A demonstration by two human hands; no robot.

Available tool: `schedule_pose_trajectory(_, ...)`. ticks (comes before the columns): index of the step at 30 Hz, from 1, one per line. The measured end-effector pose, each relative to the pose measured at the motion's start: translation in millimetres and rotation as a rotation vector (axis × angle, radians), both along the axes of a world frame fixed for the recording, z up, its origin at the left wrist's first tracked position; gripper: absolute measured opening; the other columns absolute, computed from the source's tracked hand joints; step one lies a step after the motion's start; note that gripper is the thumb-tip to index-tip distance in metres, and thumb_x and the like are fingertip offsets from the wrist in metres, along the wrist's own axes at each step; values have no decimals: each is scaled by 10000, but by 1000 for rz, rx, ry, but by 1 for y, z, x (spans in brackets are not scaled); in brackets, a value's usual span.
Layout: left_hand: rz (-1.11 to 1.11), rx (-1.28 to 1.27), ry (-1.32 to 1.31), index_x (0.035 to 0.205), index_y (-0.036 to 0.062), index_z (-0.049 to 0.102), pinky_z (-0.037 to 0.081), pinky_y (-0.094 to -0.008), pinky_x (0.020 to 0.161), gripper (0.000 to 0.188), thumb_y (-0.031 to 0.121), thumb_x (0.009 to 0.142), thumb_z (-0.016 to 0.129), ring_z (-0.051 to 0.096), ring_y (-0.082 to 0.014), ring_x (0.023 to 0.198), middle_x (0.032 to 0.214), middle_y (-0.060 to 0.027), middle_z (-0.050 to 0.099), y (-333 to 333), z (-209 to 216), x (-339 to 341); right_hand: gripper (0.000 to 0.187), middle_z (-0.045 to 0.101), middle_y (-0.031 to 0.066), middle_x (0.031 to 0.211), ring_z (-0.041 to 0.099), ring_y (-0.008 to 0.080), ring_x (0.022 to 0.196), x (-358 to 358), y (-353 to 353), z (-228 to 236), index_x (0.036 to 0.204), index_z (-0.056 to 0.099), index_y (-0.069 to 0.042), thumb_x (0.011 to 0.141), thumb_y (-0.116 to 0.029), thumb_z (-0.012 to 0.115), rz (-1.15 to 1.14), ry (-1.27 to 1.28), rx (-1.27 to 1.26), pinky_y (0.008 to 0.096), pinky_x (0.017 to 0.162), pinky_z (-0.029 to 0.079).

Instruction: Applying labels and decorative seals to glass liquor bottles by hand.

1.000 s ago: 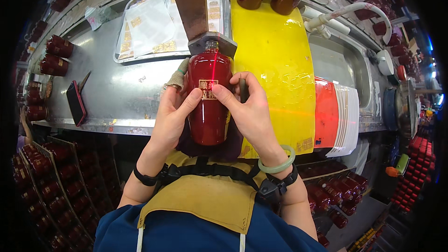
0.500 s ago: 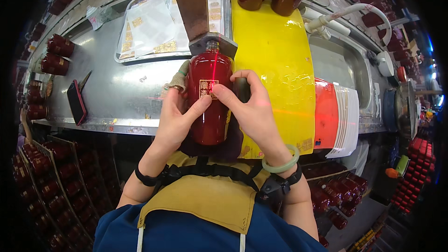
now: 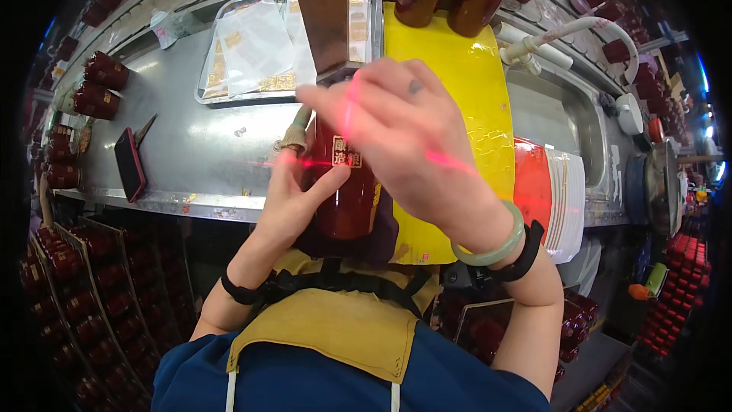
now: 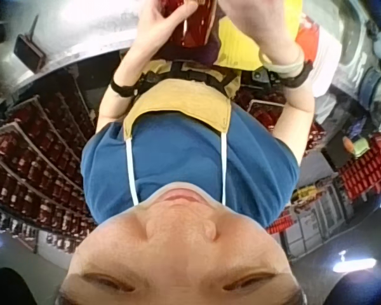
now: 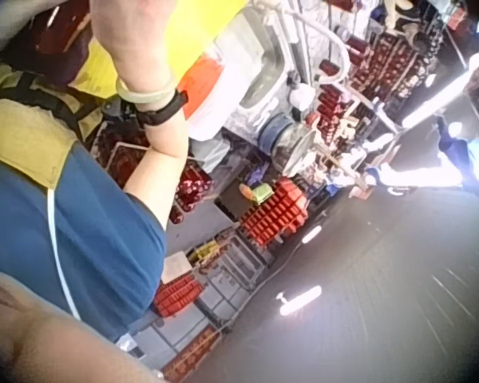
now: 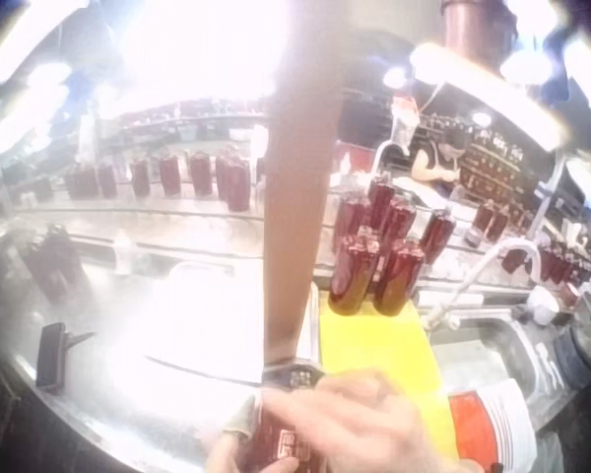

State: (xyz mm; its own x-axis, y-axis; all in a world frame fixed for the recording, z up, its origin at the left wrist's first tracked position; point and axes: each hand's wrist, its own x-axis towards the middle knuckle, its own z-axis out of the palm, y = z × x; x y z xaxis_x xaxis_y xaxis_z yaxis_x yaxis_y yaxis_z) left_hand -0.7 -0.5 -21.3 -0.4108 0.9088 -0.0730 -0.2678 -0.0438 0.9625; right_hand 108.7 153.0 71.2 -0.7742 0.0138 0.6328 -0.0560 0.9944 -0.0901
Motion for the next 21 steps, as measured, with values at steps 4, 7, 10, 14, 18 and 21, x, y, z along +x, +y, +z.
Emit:
schedule_pose_trajectory(4, 97, 73, -142, 1592, 17, 86, 140, -427, 1243, 729, 414, 1056, 381, 160, -276, 1535, 1645, -184, 188, -25, -7, -24, 221, 589, 23, 859, 576, 194, 829, 15, -30, -19, 916, 649, -76, 707, -149, 657, 211, -141, 3, 327, 710, 505)
schedule_pose_trajectory(7, 193, 50, -75, 1583, 23, 138, 136, -447, 1248, 764, 577, 1059, 183, 194, -299, 1528, 1632, -186, 227, -20, 2, -32, 170, 569, 40, 811, 573, 207, 789, 9, -29, -15, 896, 638, -80, 732, -123, 651, 171, -260, -31, 335, 695, 505)
schedule_pose_trajectory(10, 231, 58, -55, 1574, 25, 171, 140, -452, 1247, 767, 589, 1055, 145, 219, -303, 1520, 1621, -188, 256, -21, 7, -32, 210, 622, 33, 822, 602, 211, 793, -20, 15, -17, 940, 662, -102, 730, -97, 677, -34, -65, -26, 347, 667, 497)
schedule_pose_trajectory(14, 228, 67, -56, 1559, 17, 213, 156, -453, 1244, 771, 595, 1053, 139, 249, -303, 1509, 1601, -192, 301, -15, 9, -32, 271, 688, -7, 935, 610, 181, 809, 9, 21, -34, 987, 705, -150, 718, -118, 703, 110, -19, 78, 328, 672, 495)
schedule_pose_trajectory(18, 178, 24, -42, 1555, -6, 206, 182, -440, 1242, 791, 598, 1051, 127, 263, -300, 1503, 1593, -189, 317, -9, 8, -32, 306, 711, -23, 951, 607, 179, 764, 44, -11, -50, 1032, 722, -154, 731, -101, 733, 462, -19, -101, 326, 719, 498)
schedule_pose_trajectory(21, 106, 12, -47, 1553, -17, 203, 193, -434, 1240, 800, 600, 1050, 126, 266, -295, 1501, 1591, -191, 320, 0, 9, -30, 261, 717, 8, 913, 558, 192, 708, 23, 7, -40, 967, 731, -111, 718, -37, 760, -88, 38, -234, 331, 700, 453)
